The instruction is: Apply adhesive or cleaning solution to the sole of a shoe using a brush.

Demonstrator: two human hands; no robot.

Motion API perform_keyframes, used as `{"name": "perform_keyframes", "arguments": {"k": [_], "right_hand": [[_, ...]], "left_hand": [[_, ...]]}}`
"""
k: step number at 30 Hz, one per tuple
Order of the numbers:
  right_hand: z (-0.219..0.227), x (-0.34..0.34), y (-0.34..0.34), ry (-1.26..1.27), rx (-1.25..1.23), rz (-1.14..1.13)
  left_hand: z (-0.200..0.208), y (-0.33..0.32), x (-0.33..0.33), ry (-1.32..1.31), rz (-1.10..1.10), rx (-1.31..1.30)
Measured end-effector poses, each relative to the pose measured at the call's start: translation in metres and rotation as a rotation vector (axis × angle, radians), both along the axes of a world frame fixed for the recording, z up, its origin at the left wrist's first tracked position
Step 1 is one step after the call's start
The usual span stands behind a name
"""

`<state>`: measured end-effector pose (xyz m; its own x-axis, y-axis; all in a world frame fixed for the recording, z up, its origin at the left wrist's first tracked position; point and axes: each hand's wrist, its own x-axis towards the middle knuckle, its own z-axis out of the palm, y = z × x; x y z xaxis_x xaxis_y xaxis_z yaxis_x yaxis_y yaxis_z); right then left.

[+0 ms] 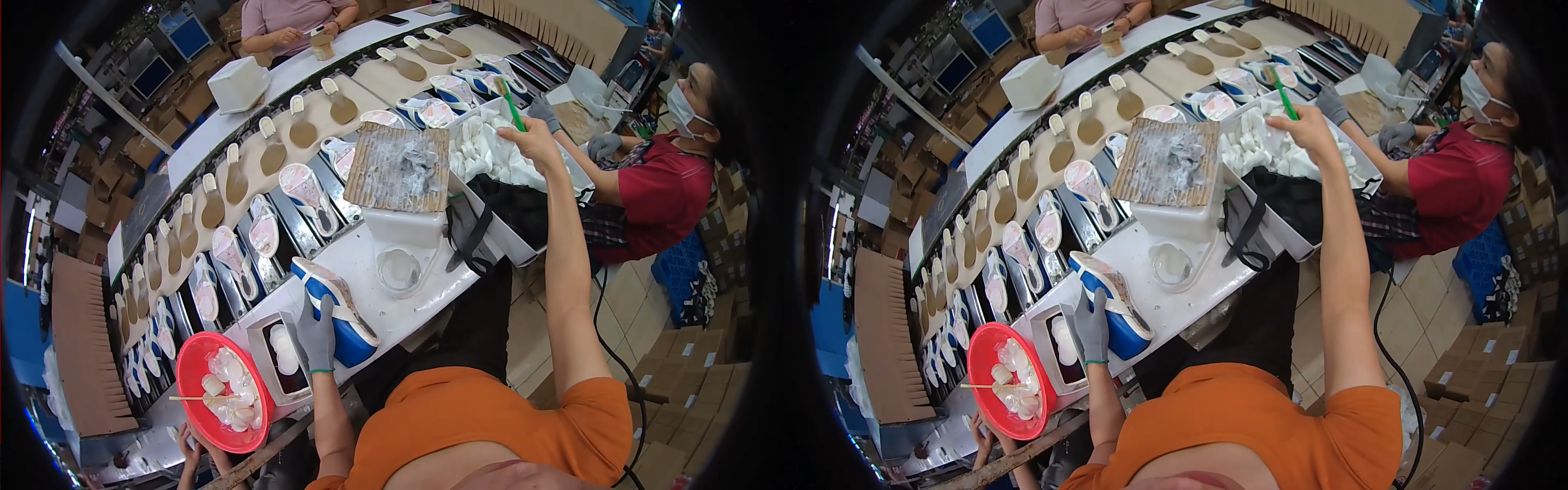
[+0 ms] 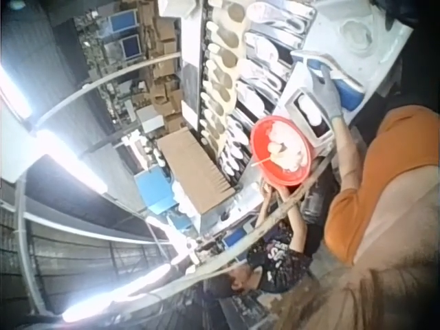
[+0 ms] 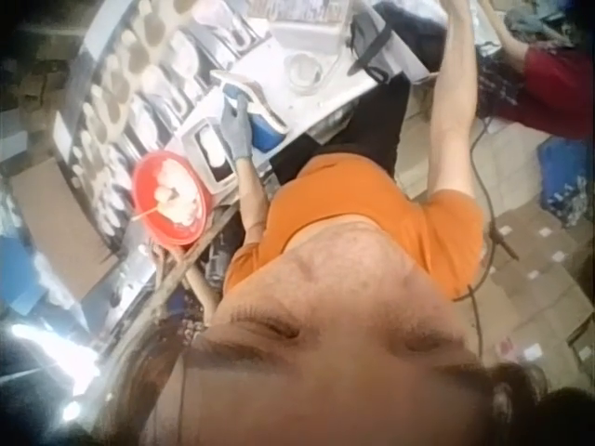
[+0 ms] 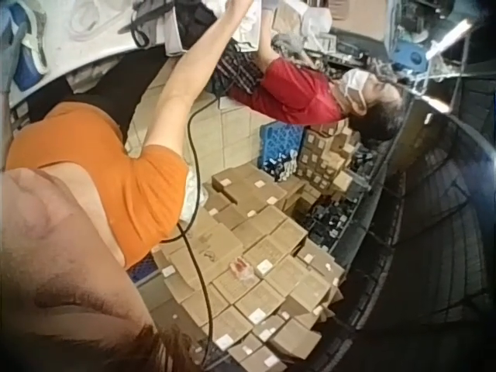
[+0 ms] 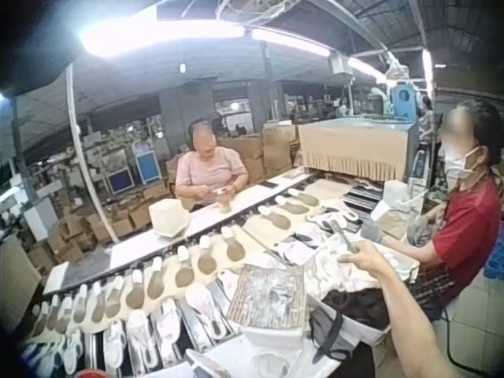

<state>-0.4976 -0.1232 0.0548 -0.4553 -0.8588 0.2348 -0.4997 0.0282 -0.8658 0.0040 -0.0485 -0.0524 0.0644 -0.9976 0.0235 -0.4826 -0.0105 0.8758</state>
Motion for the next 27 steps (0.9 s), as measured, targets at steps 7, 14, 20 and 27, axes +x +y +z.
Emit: {"name": "perform_keyframes", "arguments": {"k": [7, 14, 20, 27], "right_hand": [[0.012, -0.010, 0.011, 0.444, 0.031, -0.220], [0.094, 0.101, 0.058, -0.236, -0.068, 0.185], [0.091, 0.190, 0.077, -0.356, -0.064, 0.548], [0.086, 0.224, 0.063, -0.333, -0.112, 0.582]], "left_hand": [[0.039, -0.004, 0.004, -0.459, 0.065, -0.237], [0.110, 0.005, -0.046, 0.165, -0.146, -0.349], [0.136, -0.009, -0.095, 0.363, -0.650, -0.302], [0.128, 0.009, -0.069, 0.412, -0.550, -0.184]]}}
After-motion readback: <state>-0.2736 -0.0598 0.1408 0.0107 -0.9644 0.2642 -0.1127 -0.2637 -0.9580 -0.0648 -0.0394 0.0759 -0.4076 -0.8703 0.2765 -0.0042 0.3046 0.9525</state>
